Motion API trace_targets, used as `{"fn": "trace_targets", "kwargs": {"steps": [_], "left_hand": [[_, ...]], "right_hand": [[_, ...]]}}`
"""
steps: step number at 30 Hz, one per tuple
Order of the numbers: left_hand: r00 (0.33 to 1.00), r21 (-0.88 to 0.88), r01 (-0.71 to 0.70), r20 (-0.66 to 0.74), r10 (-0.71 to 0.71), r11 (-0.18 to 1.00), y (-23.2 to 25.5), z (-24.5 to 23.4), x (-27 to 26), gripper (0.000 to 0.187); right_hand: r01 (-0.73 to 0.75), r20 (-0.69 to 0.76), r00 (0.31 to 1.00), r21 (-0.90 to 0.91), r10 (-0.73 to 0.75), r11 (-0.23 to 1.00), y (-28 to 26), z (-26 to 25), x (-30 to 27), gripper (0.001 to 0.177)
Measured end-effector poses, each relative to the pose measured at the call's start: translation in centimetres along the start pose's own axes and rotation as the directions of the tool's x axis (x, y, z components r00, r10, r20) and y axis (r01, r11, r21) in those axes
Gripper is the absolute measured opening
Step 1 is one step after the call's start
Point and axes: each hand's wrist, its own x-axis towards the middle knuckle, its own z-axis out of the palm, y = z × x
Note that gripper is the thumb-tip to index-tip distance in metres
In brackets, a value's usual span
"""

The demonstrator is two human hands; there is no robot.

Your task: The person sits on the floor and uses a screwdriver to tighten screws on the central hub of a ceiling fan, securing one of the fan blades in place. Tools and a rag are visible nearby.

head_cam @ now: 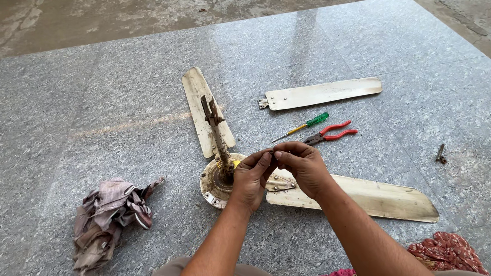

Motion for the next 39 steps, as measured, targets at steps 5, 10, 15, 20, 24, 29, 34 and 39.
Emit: {"fn": "trace_targets", "kwargs": {"steps": [5,10,15,20,24,29,34,39], "left_hand": [[1.0,0.049,0.002,0.024,-0.003,0.999,0.3,-0.5,0.0,0.018],[1.0,0.182,0.013,-0.009,-0.012,0.983,1.2,-1.4,-0.1,0.019],[0.997,0.398,-0.001,-0.074,0.033,0.917,1.7,-1.7,-0.1,0.021],[0.979,0.768,-0.01,-0.123,0.163,0.64,3.1,-1.3,-1.2,0.019],[0.959,0.926,0.06,-0.158,0.238,0.372,4.8,-0.5,-2.4,0.019],[0.93,0.946,0.317,-0.325,0.174,0.069,6.6,-0.7,-2.8,0.022],[0.885,0.885,0.432,-0.381,0.267,-0.172,5.8,-2.4,-2.3,0.042],[0.805,0.764,0.588,-0.519,0.288,-0.267,4.7,-4.6,-1.0,0.122]], "right_hand": [[0.03,0.039,0.999,-0.084,-0.027,0.996,0.1,0.2,-0.1,0.025],[0.087,0.07,0.995,-0.282,-0.07,0.955,0.8,0.7,-0.1,0.024],[0.094,0.043,0.996,-0.347,-0.084,0.933,2.1,0.6,0.4,0.022],[0.038,-0.011,0.999,-0.426,-0.048,0.904,3.5,0.3,0.7,0.023],[-0.007,-0.054,0.998,-0.496,-0.023,0.868,4.5,0.0,0.8,0.023],[-0.023,-0.059,0.998,-0.584,-0.014,0.811,5.6,-0.2,0.8,0.022],[-0.133,-0.117,0.991,-0.707,0.07,0.695,5.9,0.3,0.1,0.022],[-0.057,-0.072,0.997,-0.895,-0.018,0.443,5.8,0.4,-0.1,0.019]]}}
